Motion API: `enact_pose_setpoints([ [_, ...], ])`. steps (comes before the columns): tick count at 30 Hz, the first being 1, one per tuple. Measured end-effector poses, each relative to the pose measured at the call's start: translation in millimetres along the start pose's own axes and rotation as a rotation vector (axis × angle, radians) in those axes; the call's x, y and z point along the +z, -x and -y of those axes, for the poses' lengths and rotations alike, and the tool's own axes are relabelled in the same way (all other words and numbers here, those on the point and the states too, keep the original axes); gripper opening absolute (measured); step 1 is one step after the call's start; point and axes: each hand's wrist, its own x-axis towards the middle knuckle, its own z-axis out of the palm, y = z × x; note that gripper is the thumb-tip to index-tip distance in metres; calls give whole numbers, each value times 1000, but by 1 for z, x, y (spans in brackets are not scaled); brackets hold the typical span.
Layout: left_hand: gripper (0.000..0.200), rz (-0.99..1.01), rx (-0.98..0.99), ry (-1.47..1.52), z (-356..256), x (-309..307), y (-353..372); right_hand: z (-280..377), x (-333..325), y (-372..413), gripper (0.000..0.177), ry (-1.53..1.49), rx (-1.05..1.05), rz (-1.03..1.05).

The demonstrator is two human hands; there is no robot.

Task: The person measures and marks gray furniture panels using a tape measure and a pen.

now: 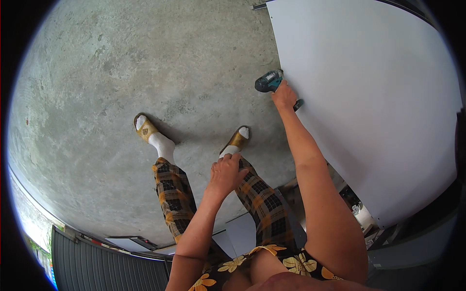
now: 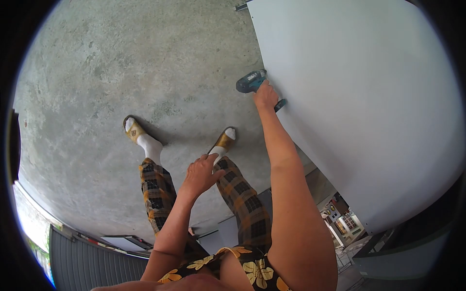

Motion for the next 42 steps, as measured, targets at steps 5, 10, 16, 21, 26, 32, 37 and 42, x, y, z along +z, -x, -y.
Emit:
enact_pose_setpoints([
  [5, 52, -20, 13, 11, 3, 0, -3, -3, 1, 0, 48, 0, -1, -18],
  [10, 51, -1, -2, 18, 4, -6, -5, -3, 1, -2, 47, -15, 19, -2],
  [16, 51, 20, -13, 30, 1, -11, -9, 12, -14, -8, 50, -37, -61, -49],
  [21, 51, -9, -4, 50, -1, -17, -11, 59, -57, -23, 55, -116, -218, -149],
  [26, 50, -38, -11, 80, -1, -24, -11, 101, -83, -56, 57, -137, -215, -202],
  [32, 50, -54, -2, 76, -1, -34, -12, 114, -91, -83, 54, -112, -138, -234],
  [37, 49, -79, 12, 82, 0, -37, -14, 113, -94, -89, 53, -100, -147, -245],
  [42, 48, -49, -8, 80, -3, -37, -17, 115, -97, -92, 53, -103, -156, -246],
])
